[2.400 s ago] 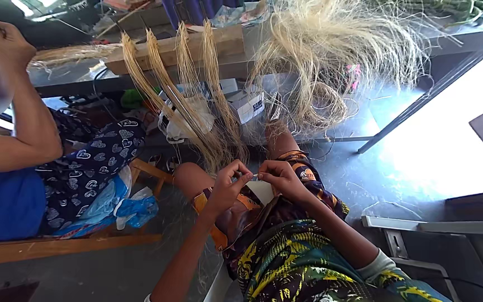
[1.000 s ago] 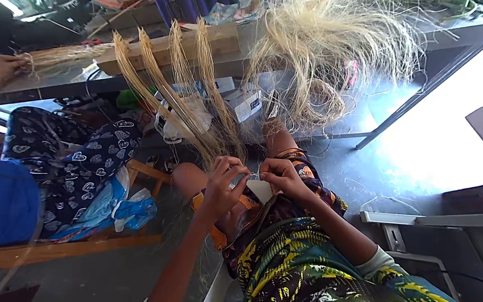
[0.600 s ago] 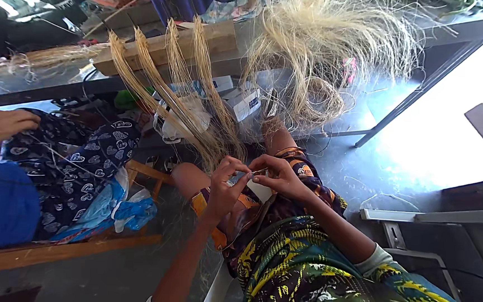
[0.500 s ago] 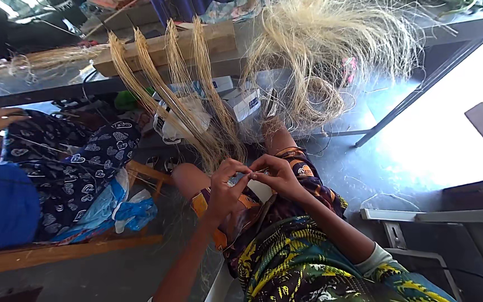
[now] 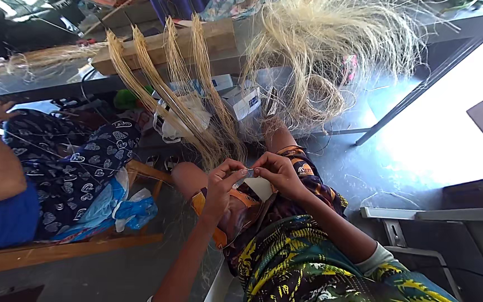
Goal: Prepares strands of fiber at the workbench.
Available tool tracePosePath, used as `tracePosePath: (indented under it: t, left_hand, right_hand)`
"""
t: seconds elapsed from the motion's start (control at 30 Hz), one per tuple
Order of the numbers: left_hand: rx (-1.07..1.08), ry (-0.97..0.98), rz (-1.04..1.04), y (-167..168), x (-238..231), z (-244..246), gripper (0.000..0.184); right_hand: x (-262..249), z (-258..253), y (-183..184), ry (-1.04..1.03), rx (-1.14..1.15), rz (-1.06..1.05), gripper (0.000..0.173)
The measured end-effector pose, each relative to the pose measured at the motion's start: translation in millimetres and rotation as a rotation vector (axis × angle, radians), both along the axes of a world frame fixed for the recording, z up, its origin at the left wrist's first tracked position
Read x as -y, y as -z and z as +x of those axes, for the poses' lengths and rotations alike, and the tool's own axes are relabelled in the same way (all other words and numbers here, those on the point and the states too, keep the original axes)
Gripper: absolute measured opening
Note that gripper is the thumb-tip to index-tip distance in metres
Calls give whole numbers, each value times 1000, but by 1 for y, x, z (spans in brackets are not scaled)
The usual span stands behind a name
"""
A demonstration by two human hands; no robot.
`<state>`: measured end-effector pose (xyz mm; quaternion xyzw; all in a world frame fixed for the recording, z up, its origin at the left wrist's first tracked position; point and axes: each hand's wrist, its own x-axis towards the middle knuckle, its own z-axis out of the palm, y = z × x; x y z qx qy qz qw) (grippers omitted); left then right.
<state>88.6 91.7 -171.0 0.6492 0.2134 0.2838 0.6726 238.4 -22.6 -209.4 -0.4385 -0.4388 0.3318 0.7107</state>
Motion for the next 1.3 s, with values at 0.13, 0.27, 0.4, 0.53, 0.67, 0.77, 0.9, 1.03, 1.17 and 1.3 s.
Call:
tracePosePath:
  t: [0.13, 0.27, 0.4, 0.53, 0.67, 0.77, 0.9, 1.03, 1.17, 1.3]
  left_hand:
    - [-8, -6, -18, 1, 1, 2, 11]
    - [-10, -14, -22, 2, 0, 1, 11]
    - [-15, -17, 4, 3, 0, 0, 11]
    - [18, 9, -55, 3, 0, 1, 12]
    - [180, 78, -451, 10, 2, 4, 15]
    - [252, 140, -669, 15, 8, 6, 14]
    - [314, 252, -737, 22, 10, 8, 8]
    - [74, 326, -65, 16, 3, 2, 13]
    - [-166, 357, 479, 0, 0, -2, 15]
    - [-70, 407, 371, -4, -2, -1, 16]
  right_hand:
    - [0, 1, 1, 20, -9, -25, 9]
    - [3, 5, 3, -7, 15, -22, 12]
    - [4, 7, 6, 0, 62, 7, 13]
    - [3, 8, 7, 37, 136, -11, 13]
    - [3, 5, 7, 94, 278, -29, 18]
    - [4, 4, 6, 134, 272, -3, 16]
    - [4, 1, 7, 158, 218, 41, 14]
    - [6, 3, 6, 185, 252, 58, 15]
    - [8, 4, 4, 183, 316, 69, 15]
    - [7, 6, 5, 192, 321, 84, 16]
